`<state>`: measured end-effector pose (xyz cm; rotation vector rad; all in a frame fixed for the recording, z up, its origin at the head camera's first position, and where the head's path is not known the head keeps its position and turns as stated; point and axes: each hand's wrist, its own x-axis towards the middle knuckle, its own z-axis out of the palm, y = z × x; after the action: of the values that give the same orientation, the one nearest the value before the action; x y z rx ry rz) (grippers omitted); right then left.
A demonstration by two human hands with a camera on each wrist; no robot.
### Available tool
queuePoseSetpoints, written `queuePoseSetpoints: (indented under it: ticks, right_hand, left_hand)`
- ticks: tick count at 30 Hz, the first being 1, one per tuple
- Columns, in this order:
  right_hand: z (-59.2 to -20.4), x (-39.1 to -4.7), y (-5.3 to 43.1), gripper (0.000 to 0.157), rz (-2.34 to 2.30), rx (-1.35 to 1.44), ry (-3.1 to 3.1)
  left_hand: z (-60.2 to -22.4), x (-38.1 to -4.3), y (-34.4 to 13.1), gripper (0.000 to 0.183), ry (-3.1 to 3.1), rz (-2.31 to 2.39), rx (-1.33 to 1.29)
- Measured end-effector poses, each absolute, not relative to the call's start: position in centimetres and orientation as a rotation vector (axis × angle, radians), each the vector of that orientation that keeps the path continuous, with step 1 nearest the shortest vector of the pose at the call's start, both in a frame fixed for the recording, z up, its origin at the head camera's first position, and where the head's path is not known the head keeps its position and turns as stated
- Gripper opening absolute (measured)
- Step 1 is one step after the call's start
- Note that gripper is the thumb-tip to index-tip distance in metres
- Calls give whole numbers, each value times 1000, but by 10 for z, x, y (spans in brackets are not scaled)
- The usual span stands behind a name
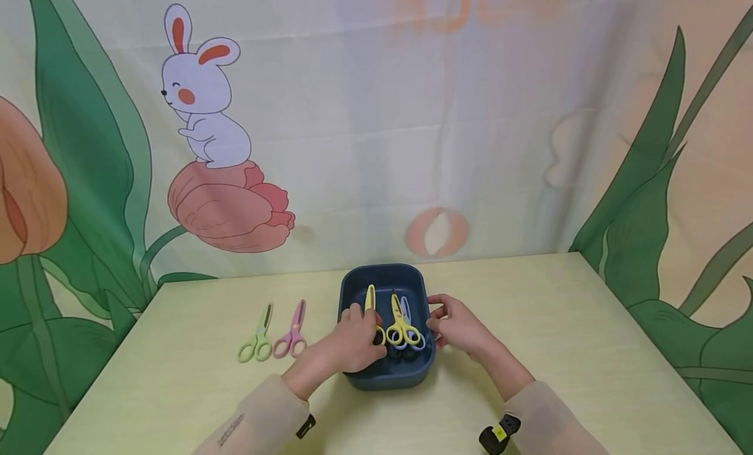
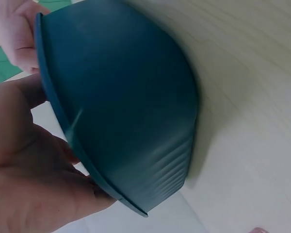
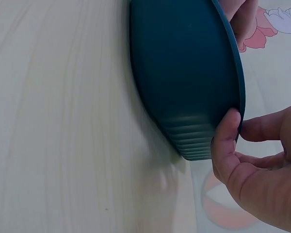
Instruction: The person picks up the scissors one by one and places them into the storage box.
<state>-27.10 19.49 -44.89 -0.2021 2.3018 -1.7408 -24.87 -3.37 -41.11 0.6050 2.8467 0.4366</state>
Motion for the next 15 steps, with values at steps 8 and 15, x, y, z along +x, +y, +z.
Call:
queuePoseSetpoints:
  ticks: [8,15]
  right_hand:
    - [-449,-271,196,53,-1735,-198,2302]
    - [-447,-268,194,53,-1731,-202,2300]
  left_hand:
    - [-418,-256,-26,56,2779,251,530]
    - [-421,-259,-21,55,2777,240,415]
